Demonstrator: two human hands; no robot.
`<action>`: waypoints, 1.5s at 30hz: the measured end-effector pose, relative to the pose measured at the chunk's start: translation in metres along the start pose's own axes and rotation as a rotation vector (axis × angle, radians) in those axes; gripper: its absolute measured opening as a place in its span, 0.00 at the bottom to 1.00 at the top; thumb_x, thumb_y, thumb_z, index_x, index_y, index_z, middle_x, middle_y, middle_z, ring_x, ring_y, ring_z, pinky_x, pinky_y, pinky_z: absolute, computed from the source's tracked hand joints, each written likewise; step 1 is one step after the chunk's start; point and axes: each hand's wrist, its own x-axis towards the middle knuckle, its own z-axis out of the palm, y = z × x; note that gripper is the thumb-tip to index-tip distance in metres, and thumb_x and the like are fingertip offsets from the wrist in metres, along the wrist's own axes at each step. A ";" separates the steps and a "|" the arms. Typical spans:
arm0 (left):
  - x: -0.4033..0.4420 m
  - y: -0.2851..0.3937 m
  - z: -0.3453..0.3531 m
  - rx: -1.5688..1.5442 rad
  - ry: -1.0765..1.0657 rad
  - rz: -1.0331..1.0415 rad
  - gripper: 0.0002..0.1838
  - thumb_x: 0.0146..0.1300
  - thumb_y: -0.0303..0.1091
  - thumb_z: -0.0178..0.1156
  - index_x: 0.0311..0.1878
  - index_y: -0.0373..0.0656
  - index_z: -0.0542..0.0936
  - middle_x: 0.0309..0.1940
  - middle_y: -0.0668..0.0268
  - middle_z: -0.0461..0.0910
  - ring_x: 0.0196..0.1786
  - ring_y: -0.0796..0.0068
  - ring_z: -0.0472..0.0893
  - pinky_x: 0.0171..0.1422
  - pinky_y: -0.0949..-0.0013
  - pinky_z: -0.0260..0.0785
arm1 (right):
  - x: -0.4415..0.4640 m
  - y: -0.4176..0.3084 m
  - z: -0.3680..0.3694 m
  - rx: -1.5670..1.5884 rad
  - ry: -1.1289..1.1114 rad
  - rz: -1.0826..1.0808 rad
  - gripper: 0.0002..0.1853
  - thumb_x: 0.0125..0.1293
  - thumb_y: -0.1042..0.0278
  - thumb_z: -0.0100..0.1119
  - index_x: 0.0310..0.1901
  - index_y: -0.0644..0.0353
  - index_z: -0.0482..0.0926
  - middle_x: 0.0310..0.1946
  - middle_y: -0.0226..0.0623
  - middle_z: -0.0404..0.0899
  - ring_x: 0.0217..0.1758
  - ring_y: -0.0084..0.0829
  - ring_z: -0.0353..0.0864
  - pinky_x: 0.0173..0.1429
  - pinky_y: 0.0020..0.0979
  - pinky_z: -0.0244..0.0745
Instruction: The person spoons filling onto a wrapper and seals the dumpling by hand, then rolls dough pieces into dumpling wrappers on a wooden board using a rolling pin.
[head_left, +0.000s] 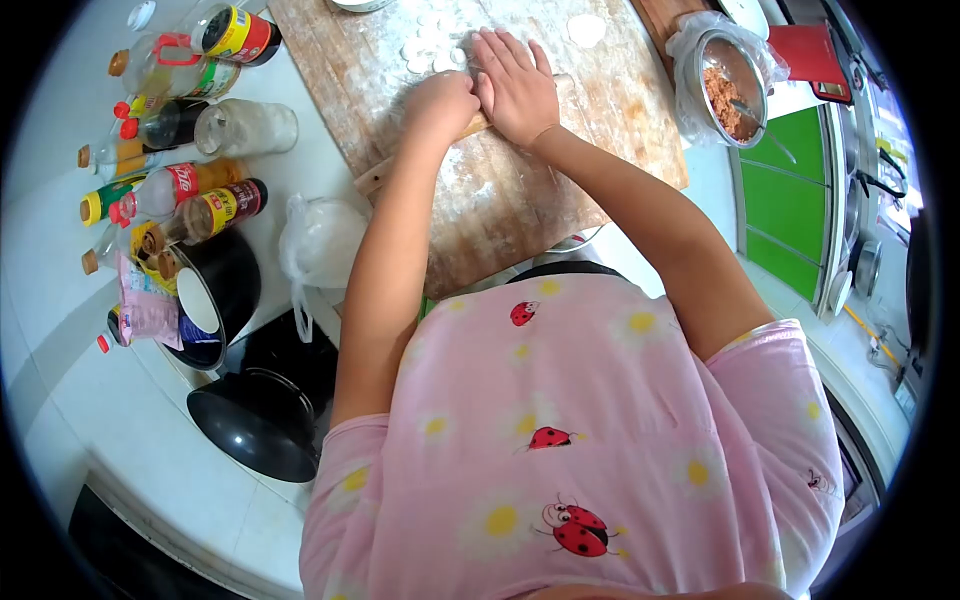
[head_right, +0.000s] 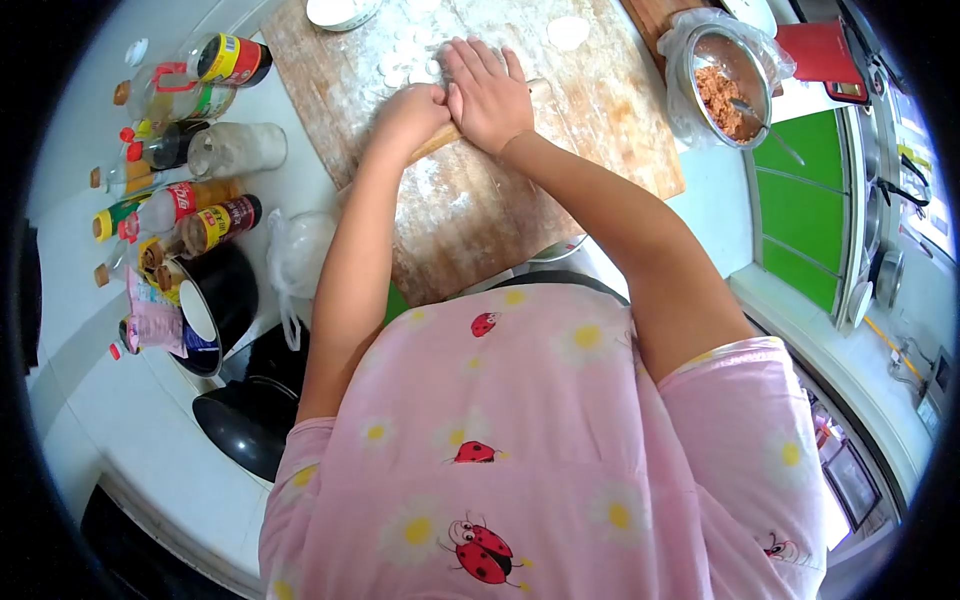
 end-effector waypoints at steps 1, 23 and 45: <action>0.003 -0.005 0.001 -0.028 0.021 0.017 0.09 0.59 0.36 0.60 0.37 0.43 0.85 0.34 0.58 0.86 0.36 0.62 0.85 0.43 0.60 0.76 | -0.006 -0.001 -0.003 0.017 -0.016 -0.002 0.27 0.71 0.59 0.48 0.71 0.55 0.69 0.70 0.35 0.71 0.76 0.35 0.65 0.78 0.49 0.53; -0.002 -0.013 -0.005 -0.148 -0.012 -0.028 0.08 0.60 0.36 0.60 0.35 0.45 0.87 0.32 0.59 0.87 0.35 0.63 0.87 0.47 0.60 0.77 | -0.012 -0.009 -0.003 0.006 -0.023 -0.012 0.25 0.75 0.57 0.44 0.70 0.54 0.71 0.71 0.34 0.71 0.76 0.34 0.64 0.79 0.48 0.52; -0.011 -0.035 -0.005 -0.089 -0.021 -0.010 0.11 0.62 0.34 0.59 0.41 0.41 0.86 0.33 0.58 0.87 0.34 0.69 0.88 0.41 0.63 0.77 | -0.017 -0.014 -0.011 0.020 -0.072 -0.106 0.25 0.76 0.54 0.45 0.69 0.53 0.71 0.71 0.33 0.70 0.76 0.35 0.64 0.78 0.47 0.53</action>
